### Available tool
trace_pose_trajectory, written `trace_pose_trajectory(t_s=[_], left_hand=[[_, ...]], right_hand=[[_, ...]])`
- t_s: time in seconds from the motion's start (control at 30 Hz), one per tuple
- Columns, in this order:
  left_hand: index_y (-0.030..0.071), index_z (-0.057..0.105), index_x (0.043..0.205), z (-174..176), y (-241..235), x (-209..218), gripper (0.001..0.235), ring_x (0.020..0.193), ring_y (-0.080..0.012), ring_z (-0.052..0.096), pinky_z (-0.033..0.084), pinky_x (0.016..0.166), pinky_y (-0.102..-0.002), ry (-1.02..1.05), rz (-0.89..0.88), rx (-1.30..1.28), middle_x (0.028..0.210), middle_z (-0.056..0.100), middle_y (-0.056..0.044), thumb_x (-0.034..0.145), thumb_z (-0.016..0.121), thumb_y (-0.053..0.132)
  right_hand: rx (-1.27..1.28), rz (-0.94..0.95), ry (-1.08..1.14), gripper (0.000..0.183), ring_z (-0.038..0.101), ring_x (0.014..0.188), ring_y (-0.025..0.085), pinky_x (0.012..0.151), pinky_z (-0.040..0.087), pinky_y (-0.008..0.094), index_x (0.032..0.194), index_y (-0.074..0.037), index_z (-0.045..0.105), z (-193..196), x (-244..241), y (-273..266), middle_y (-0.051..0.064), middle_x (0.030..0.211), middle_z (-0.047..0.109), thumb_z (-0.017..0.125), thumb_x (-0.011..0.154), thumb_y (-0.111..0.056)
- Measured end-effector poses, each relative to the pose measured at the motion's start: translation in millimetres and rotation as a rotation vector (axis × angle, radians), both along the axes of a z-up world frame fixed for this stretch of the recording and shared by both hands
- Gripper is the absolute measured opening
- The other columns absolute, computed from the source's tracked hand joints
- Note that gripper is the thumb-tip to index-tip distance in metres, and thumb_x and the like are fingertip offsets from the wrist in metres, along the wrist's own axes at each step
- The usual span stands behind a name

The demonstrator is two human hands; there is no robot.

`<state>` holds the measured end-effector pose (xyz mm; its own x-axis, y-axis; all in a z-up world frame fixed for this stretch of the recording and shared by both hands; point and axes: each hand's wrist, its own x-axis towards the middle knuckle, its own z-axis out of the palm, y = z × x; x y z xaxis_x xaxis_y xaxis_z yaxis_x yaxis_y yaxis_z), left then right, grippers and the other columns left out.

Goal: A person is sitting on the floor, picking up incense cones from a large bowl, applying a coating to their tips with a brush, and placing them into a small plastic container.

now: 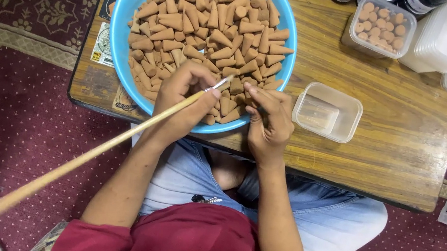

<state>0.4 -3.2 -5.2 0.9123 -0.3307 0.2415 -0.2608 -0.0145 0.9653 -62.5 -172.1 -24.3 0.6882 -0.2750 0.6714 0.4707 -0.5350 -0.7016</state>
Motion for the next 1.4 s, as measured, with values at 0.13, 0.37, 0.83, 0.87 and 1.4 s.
trace_pose_trajectory(t_s=[0.13, 0.37, 0.83, 0.87, 1.4], left_hand=[[0.009, 0.061, 0.099, 1.2, 1.4, -0.6, 0.008, 0.06, -0.0141, 0.054, 0.045, 0.056, -0.028, -0.031, 0.083, 0.008, 0.067, 0.059, -0.007, 0.096, 0.068, 0.009], [0.0, 0.068, 0.112, 30.0, 16.4, 17.8, 0.019, 0.081, -0.024, 0.052, 0.046, 0.073, -0.034, -0.259, 0.084, 0.067, 0.09, 0.06, -0.016, 0.097, 0.057, 0.007], [0.0, 0.072, 0.107, 35.3, 35.4, 76.0, 0.015, 0.09, -0.0248, 0.046, 0.039, 0.085, -0.037, -0.833, 0.243, 0.945, 0.096, 0.051, -0.009, 0.092, 0.073, -0.003], [-0.001, 0.071, 0.106, 35.9, 33.7, 75.9, 0.018, 0.092, -0.027, 0.048, 0.041, 0.086, -0.038, -0.824, 0.216, 0.951, 0.102, 0.053, -0.012, 0.089, 0.071, -0.005], [0.002, 0.071, 0.117, 52.0, 43.2, 65.8, 0.024, 0.091, -0.0258, 0.051, 0.044, 0.086, -0.038, -0.833, 0.176, 0.98, 0.102, 0.057, -0.01, 0.093, 0.074, 0.002]], right_hand=[[0.027, -0.02, -0.031, 0.023, 0.066, 0.088, 0.027, 0.084, 0.054, 0.034, 0.109, -0.004, 0.077, -13.3, 1.2, -2.8, 0.007, 0.1, 0.08, 0.072, 0.097, -0.023], [0.107, -0.001, -0.081, 0.023, 0.07, 0.081, 0.028, 0.076, 0.058, 0.037, 0.118, 0.004, 0.07, -23.3, -2.4, -8.8, 0.014, 0.094, 0.073, 0.074, 0.098, -0.006], [0.169, -0.072, 0.159, 0.02, 0.061, 0.106, 0.023, 0.1, 0.054, 0.036, 0.1, -0.005, 0.068, -7.2, -14.0, -3.9, 0.009, 0.109, 0.059, 0.079, 0.086, 0.005], [0.18, -0.045, 0.174, 0.02, 0.064, 0.111, 0.026, 0.098, 0.056, 0.036, 0.098, -0.005, 0.067, -5.8, -13.8, -3.8, 0.009, 0.109, 0.057, 0.076, 0.085, 0.007], [0.189, 0.008, 0.166, 0.031, 0.069, 0.103, 0.024, 0.099, 0.06, 0.036, 0.107, -0.004, 0.058, -5.9, -13.6, -4.3, 0.012, 0.108, 0.064, 0.079, 0.085, 0.003]])
